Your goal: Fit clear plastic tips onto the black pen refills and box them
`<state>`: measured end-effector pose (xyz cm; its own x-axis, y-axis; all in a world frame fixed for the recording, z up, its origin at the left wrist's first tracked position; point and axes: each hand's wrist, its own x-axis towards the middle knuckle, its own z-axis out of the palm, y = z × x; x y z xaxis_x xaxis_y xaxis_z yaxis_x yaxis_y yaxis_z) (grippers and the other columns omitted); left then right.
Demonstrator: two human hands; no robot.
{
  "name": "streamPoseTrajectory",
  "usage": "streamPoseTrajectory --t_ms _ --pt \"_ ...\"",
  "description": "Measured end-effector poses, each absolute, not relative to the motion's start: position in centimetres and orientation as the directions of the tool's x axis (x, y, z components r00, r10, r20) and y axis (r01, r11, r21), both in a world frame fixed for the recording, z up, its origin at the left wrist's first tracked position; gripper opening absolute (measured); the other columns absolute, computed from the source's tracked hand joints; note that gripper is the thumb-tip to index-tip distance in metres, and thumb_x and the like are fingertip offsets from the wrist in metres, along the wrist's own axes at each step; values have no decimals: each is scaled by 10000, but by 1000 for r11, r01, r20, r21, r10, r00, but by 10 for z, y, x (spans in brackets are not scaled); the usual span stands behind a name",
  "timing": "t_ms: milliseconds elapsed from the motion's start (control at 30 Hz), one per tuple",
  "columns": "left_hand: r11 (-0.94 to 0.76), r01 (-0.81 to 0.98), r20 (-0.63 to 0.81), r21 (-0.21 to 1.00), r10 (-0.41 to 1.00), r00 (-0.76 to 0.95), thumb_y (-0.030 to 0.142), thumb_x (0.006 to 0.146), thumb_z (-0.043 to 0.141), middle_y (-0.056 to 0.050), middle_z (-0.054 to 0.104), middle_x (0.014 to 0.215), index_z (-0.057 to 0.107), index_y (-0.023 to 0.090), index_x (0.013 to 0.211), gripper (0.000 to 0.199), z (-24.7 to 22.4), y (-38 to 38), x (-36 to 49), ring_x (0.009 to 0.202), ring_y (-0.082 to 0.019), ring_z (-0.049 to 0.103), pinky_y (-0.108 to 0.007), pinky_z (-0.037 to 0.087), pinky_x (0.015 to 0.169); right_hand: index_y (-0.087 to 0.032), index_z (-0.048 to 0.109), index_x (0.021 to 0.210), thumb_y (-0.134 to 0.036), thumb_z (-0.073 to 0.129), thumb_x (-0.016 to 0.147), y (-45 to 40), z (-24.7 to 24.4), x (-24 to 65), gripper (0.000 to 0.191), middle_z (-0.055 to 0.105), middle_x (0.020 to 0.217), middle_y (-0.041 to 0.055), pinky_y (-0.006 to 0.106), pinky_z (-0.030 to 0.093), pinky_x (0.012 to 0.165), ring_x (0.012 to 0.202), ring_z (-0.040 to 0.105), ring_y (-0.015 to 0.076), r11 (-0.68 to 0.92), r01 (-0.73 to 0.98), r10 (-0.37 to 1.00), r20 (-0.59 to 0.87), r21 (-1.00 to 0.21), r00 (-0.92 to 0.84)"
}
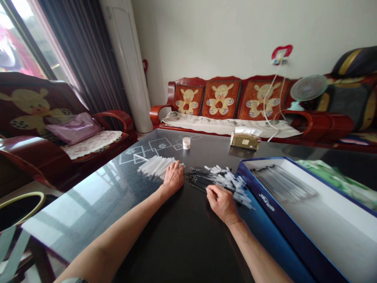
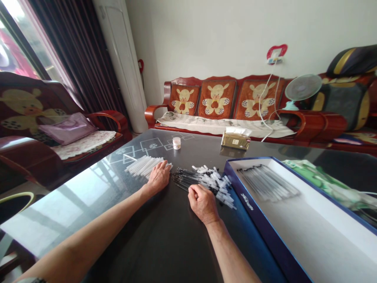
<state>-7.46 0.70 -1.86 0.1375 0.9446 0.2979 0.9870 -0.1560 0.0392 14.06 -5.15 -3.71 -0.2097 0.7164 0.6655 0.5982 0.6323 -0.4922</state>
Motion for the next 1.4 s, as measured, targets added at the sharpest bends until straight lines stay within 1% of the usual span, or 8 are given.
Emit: streamPoseTrajectory --t_ms 300,433,600,767,1167,1267,1333,1400 --pt "-164 986 269 34 952 150 171 901 382 -120 558 1175 641 195 1035 292 -12 9 -68 1099 -265 491 -400 416 906 -191 644 775 -217 491 889 -52 -36 140 192 643 700 28 241 444 642 628 578 136 624 607 722 661 -492 -206" --pt "-177 981 346 76 928 140 162 894 375 -104 571 1150 643 191 1029 302 -7 14 -56 1037 -237 519 -376 424 904 -191 634 760 -208 484 888 -54 -35 140 198 632 688 27 237 434 634 627 570 134 619 610 726 656 -495 -204" --pt "-334 926 522 176 829 200 165 934 314 -97 615 1094 579 181 1203 379 -18 21 -35 958 -199 555 -321 425 912 -191 623 736 -183 474 882 -56 -34 139 210 603 660 15 230 409 614 611 548 126 613 625 727 654 -483 -208" --pt "-438 885 584 160 765 272 236 966 299 -75 616 843 617 190 1154 372 -34 19 -31 830 -198 549 -303 438 811 -192 612 725 -187 473 882 -57 -31 138 210 584 651 8 225 399 603 599 533 120 599 643 737 643 -477 -210" --pt "-520 844 712 136 643 281 196 947 359 -60 607 776 614 176 1125 312 -40 27 -34 769 -191 552 -291 436 744 -194 653 768 -205 455 897 -58 -14 136 236 645 701 24 223 439 657 658 592 131 580 700 716 670 -416 -196" --pt "-551 828 776 105 566 278 182 932 396 -47 595 733 616 168 1087 269 -43 30 -33 718 -183 546 -289 437 702 -197 687 821 -255 468 888 -36 20 161 236 700 776 38 239 467 709 721 636 152 457 760 693 720 -461 20" --pt "-565 820 804 89 527 276 174 930 401 -43 591 725 612 164 1081 259 -44 30 -33 699 -178 539 -289 437 693 -190 702 918 -256 491 862 -15 42 190 228 721 859 56 263 477 757 775 652 174 274 843 693 703 -463 161" --pt "-577 814 814 72 506 286 168 932 395 -41 585 715 613 160 1075 260 -43 30 -32 687 -177 529 -290 437 683 -177 706 972 -195 501 829 6 53 224 250 721 955 81 284 466 815 874 658 196 13 916 767 592 -401 248"
